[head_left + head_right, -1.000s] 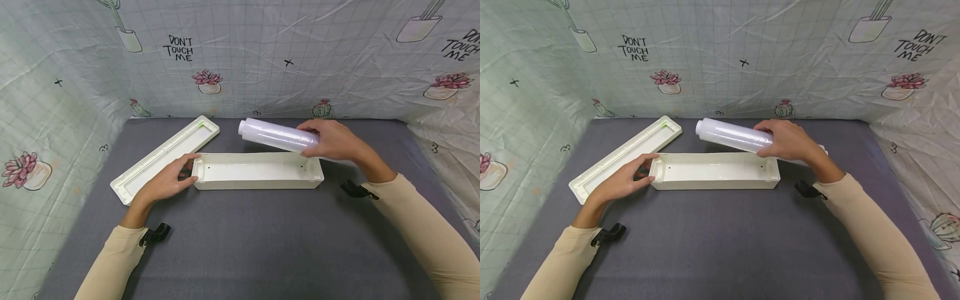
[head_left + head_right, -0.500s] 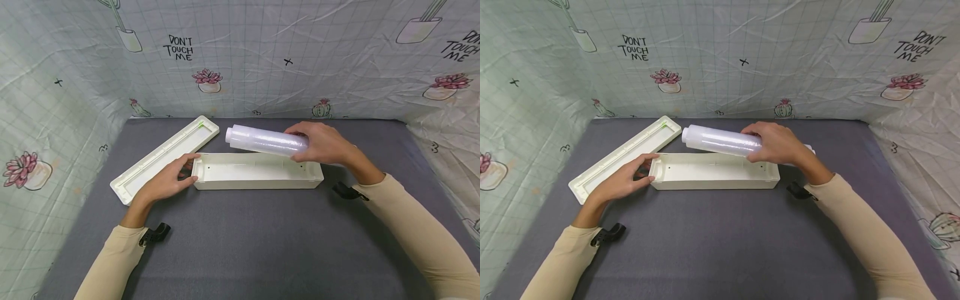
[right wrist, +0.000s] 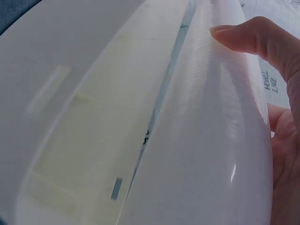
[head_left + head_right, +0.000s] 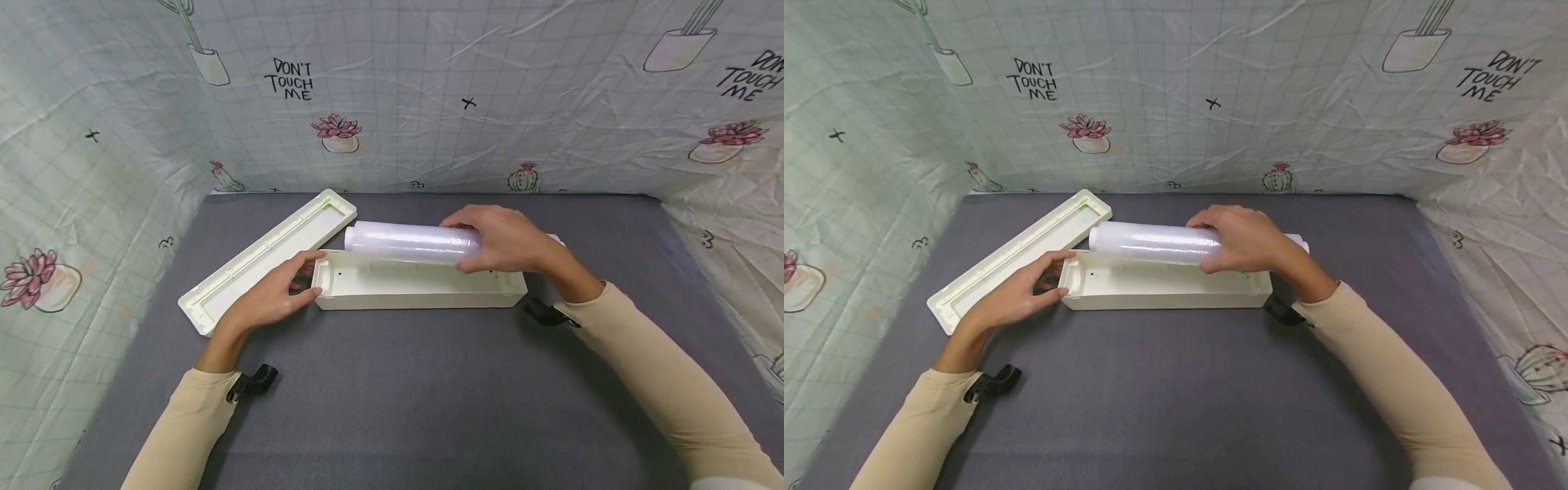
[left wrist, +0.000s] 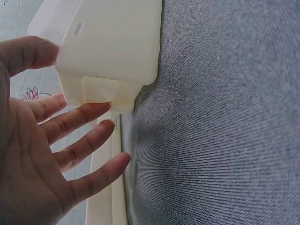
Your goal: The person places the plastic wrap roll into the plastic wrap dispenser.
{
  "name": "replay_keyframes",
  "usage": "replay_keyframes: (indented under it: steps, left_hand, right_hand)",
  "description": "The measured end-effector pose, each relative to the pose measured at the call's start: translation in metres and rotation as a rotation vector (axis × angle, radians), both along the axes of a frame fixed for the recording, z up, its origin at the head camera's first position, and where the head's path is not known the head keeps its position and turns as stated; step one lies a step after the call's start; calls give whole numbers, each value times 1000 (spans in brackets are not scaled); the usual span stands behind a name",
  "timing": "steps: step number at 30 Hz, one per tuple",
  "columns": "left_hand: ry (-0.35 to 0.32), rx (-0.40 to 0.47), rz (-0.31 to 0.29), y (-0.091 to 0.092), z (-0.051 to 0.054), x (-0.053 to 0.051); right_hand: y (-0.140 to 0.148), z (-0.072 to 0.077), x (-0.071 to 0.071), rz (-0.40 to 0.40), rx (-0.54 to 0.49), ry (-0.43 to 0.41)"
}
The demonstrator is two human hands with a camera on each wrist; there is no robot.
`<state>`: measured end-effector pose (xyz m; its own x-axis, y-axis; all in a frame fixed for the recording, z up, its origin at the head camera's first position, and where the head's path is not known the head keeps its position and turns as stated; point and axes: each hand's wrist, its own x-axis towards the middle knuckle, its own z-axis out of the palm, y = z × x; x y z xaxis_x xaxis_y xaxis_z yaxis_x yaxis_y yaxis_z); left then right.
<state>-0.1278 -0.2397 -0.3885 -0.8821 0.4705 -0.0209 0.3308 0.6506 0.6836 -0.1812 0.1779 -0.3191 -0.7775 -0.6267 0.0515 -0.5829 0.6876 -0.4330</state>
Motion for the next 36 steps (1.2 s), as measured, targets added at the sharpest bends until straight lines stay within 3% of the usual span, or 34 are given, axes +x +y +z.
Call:
replay_keyframes:
  steps: [6,21,36]
  left_hand:
    - [-5,12,-11,-2,0,-3]
    - [-30,21,2,-1,5,4]
    - [-25,24,-13,-1,5,4]
  right_hand:
    - [-12,-4,1,16,3,13]
    - [-31,-4,10,76,7,5]
    - [-49,-13,13,88,77,26]
